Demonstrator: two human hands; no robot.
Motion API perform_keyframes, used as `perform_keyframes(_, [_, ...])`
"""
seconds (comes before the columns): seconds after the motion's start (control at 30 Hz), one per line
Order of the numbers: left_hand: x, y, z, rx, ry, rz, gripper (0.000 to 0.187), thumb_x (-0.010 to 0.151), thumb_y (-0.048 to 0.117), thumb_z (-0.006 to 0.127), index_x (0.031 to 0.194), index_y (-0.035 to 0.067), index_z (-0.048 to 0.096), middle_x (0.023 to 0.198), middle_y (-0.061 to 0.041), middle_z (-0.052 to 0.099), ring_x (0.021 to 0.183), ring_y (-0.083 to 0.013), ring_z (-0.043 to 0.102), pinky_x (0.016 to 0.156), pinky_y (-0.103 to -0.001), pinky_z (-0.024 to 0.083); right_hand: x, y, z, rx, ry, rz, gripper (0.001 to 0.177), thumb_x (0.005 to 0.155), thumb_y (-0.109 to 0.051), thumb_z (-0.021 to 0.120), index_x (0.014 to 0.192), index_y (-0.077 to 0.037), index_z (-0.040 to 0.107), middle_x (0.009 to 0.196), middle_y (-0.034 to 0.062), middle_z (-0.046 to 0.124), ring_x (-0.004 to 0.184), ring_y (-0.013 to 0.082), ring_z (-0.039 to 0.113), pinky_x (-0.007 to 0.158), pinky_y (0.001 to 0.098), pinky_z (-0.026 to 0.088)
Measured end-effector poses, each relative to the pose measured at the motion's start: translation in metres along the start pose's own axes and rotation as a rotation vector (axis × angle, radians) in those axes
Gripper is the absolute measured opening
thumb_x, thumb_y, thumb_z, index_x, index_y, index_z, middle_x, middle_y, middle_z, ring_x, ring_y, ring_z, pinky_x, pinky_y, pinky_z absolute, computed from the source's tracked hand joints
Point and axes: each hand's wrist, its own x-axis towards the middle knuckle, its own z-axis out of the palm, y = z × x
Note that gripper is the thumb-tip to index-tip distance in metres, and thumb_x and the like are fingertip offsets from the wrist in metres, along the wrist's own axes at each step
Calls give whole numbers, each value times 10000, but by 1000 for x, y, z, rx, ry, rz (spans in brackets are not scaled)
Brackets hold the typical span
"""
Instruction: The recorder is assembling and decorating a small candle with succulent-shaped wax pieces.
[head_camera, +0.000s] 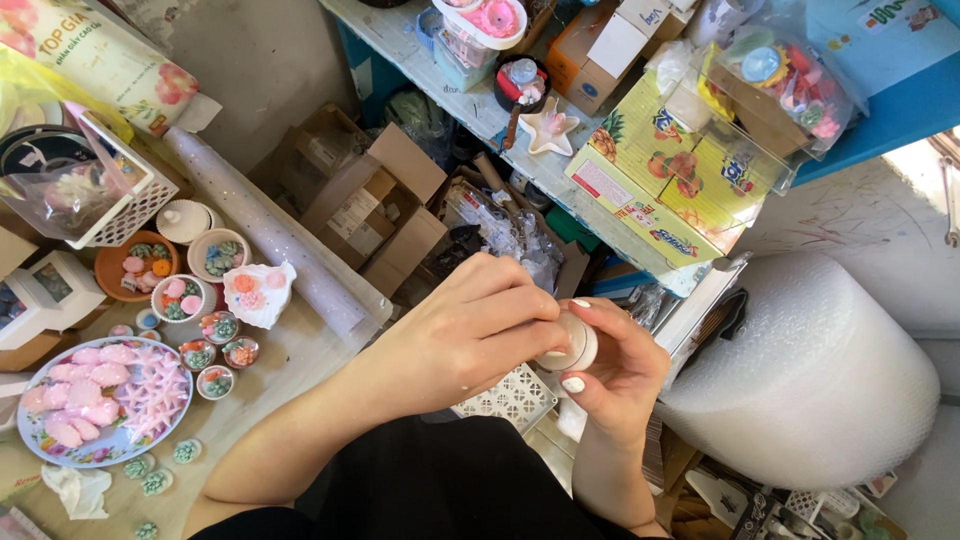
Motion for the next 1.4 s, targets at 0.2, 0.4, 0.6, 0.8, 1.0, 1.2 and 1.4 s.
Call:
perform_keyframes(0.2, [-4,-1,3,-54,70,-20,238,910,97,784,1106,39,662,1155,-59,626,1043,-263,586,889,-386,511,-2,3,0,-17,-7,-39,578,851,-168,874,1345,41,657,1274,218,666,1172,266,669,1050,365,536])
perform_keyframes(0.4, [-1,8,-11,-66,63,-99,237,907,101,783,1102,34,666,1081,-74,605,1009,-281,591,885,-396,527,7,-5,13,-15,-30,-86,556,842,-97,869,1350,-25,653,1331,242,654,1223,304,665,1070,403,555])
perform_keyframes(0.6, [0,13,-14,-83,53,-159,203,920,95,775,1089,51,671,1065,-85,588,1003,-286,585,873,-387,523,8,-1,17,-161,-32,-219,588,797,4,862,1350,-83,682,1293,248,652,1194,298,675,1013,389,584])
perform_keyframes(0.8, [-1,18,-15,-117,65,-236,179,927,69,781,1042,49,646,1038,-82,573,996,-288,576,863,-387,518,17,-2,26,-313,-35,-369,589,771,57,845,1307,-107,665,1319,226,656,1162,326,694,994,419,603])
perform_keyframes(1.0, [-2,18,-13,-117,76,-251,184,938,61,775,1056,43,634,1043,-86,560,1001,-292,571,860,-389,518,21,-2,28,-423,-40,-457,553,764,31,840,1265,-99,645,1292,215,652,1166,368,706,947,439,617])
perform_keyframes(1.2, [-4,21,-14,-115,81,-263,189,929,54,776,1052,40,633,1039,-92,555,997,-297,561,852,-394,512,21,-2,31,-444,-32,-466,557,760,30,847,1263,-97,644,1291,213,655,1135,359,708,943,426,618])
perform_keyframes(1.4, [-6,23,-16,-120,82,-264,187,927,29,763,1058,36,630,1038,-93,552,990,-296,556,854,-393,511,19,-2,33,-467,-30,-466,564,740,39,852,1247,-93,645,1283,212,657,1147,359,711,933,416,619])
